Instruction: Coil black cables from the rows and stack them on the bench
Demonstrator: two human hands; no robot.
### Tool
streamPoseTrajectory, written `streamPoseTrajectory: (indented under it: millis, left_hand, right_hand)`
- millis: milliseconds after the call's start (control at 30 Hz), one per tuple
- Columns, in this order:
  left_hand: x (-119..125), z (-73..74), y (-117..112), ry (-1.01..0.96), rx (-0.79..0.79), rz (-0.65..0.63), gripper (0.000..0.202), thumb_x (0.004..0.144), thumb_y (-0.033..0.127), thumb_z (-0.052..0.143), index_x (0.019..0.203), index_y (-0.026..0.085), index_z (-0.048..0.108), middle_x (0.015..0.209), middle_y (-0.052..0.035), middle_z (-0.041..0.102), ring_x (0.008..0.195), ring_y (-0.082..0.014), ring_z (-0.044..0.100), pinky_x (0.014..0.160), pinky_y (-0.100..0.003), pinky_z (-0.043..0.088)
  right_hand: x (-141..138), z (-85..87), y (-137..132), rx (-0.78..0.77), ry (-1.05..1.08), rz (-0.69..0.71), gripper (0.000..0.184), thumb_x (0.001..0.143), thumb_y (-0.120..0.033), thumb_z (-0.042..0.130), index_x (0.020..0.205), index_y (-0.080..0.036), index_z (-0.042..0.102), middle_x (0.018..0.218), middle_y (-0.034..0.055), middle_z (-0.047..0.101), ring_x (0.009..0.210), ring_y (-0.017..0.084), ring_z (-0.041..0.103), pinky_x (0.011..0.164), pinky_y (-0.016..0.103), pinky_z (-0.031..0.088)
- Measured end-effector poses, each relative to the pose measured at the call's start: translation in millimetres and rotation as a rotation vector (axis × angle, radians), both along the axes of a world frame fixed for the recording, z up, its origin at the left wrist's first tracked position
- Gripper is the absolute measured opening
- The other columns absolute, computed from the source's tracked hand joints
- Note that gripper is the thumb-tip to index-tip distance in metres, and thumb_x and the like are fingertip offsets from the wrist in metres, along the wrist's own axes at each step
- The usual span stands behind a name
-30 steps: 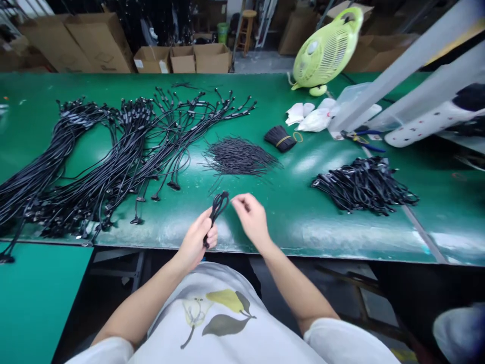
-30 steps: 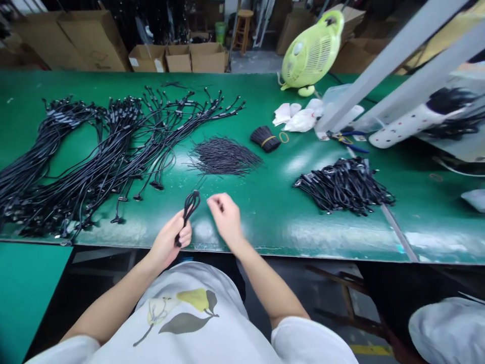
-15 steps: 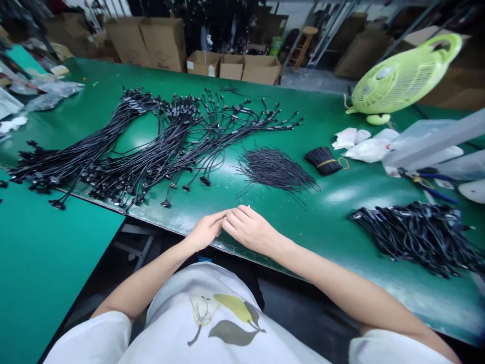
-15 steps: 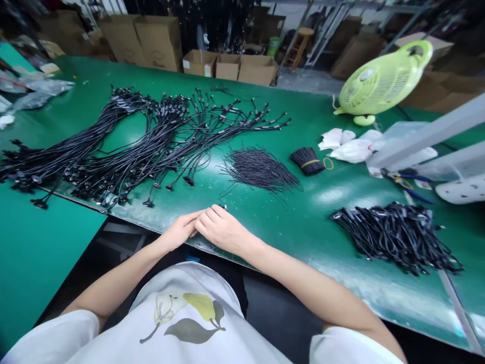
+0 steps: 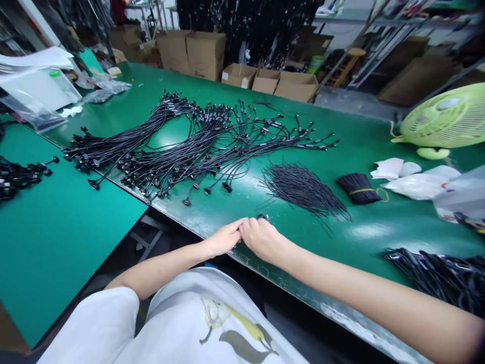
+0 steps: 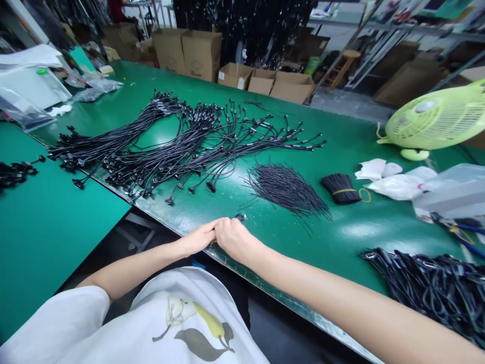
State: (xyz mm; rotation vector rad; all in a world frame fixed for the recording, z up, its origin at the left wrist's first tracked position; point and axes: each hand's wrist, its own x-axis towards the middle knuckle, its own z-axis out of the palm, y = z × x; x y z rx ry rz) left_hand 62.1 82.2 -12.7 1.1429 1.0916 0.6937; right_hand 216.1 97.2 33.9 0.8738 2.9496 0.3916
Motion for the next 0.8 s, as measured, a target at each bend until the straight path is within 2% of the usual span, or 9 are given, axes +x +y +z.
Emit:
streamPoseTrajectory:
  millis: [100,167,233,333,433,533,633,733,800]
  left_hand:
    - [0,1.4,11,-0.122,0.012,0.135,0.044,0.082,0.021,0.055,0.125,0.016,0.061,0.115,-0.0101,0.064,0.108,-0.0232,0.054,0.094,-0.034,0.042]
    - [-4,3.7,22,-0.254,0.004,0.156,0.037,0.087,0.032,0.052,0.116,0.013,0.065,0.111,-0.0118,0.065,0.105,-0.0241,0.055,0.096,-0.038,0.041]
    - [-13,7.3,31,-0.317,0.064,0.104,0.037,0.086,0.04,0.055,0.107,0.012,0.069,0.107,-0.0118,0.064,0.103,-0.0245,0.056,0.098,-0.041,0.04]
    - [-29,14.3,35,-0.15,0.323,0.051,0.031,0.079,0.039,0.067,0.1,0.017,0.073,0.111,-0.0093,0.06,0.114,-0.0255,0.049,0.107,-0.041,0.032]
    - [-38,19.1,27,-0.026,0.506,0.032,0.033,0.084,0.038,0.062,0.109,0.021,0.072,0.107,-0.008,0.056,0.107,-0.0224,0.049,0.104,-0.039,0.035]
    - [-39,19.3,18,-0.145,0.449,0.006,0.038,0.088,0.041,0.055,0.115,0.019,0.07,0.092,-0.0062,0.054,0.084,-0.0165,0.052,0.084,-0.032,0.044]
    - [-37,21.9,13,-0.267,0.277,0.007,0.039,0.089,0.044,0.05,0.099,0.014,0.073,0.067,-0.0001,0.045,0.059,-0.0105,0.04,0.061,-0.025,0.038]
    - [-31,27.8,5,-0.136,0.299,-0.102,0.035,0.089,0.039,0.05,0.081,0.014,0.073,0.064,-0.0003,0.05,0.06,-0.0109,0.042,0.064,-0.025,0.037]
    - [-25,26.7,-1,0.013,0.346,-0.173,0.031,0.087,0.036,0.054,0.072,0.015,0.072,0.067,-0.0013,0.056,0.067,-0.0125,0.048,0.07,-0.025,0.037]
  right_hand:
    - [-7,-6.6,9,-0.077,0.2,-0.254,0.021,0.084,-0.009,0.043,0.078,-0.016,0.061,0.069,0.0104,0.059,0.062,0.022,0.052,0.052,0.033,0.03]
    - [-14,-10.0,10,-0.133,0.442,-0.394,0.025,0.093,-0.019,0.039,0.077,-0.018,0.059,0.073,0.0087,0.061,0.067,0.021,0.056,0.058,0.031,0.035]
    - [-19,-13.0,7,-0.224,0.712,-0.475,0.031,0.097,-0.028,0.036,0.079,-0.019,0.059,0.077,0.0067,0.064,0.072,0.019,0.059,0.065,0.029,0.039]
    - [-17,-14.1,6,-0.411,0.985,-0.516,0.028,0.096,-0.031,0.039,0.082,-0.02,0.06,0.08,0.0033,0.065,0.07,0.017,0.059,0.065,0.027,0.04]
    - [-6,-8.0,10,-0.472,0.973,-0.502,0.028,0.095,-0.029,0.042,0.073,-0.02,0.056,0.071,0.0006,0.061,0.064,0.015,0.055,0.061,0.025,0.037]
    - [1,0.2,11,-0.252,0.805,-0.426,0.025,0.093,-0.02,0.04,0.073,-0.019,0.055,0.069,0.0011,0.057,0.065,0.014,0.051,0.06,0.025,0.033]
    - [-2,2.1,6,0.057,0.584,-0.274,0.023,0.09,-0.011,0.041,0.073,-0.018,0.055,0.068,0.0029,0.055,0.066,0.016,0.045,0.061,0.029,0.028]
    - [-5,-1.6,4,0.185,0.477,-0.141,0.021,0.085,-0.009,0.046,0.068,-0.018,0.053,0.064,0.0032,0.05,0.063,0.018,0.038,0.061,0.031,0.026]
    - [-5,-3.3,4,0.226,0.476,-0.153,0.019,0.084,-0.009,0.049,0.068,-0.018,0.053,0.063,0.0031,0.049,0.063,0.018,0.038,0.061,0.031,0.026]
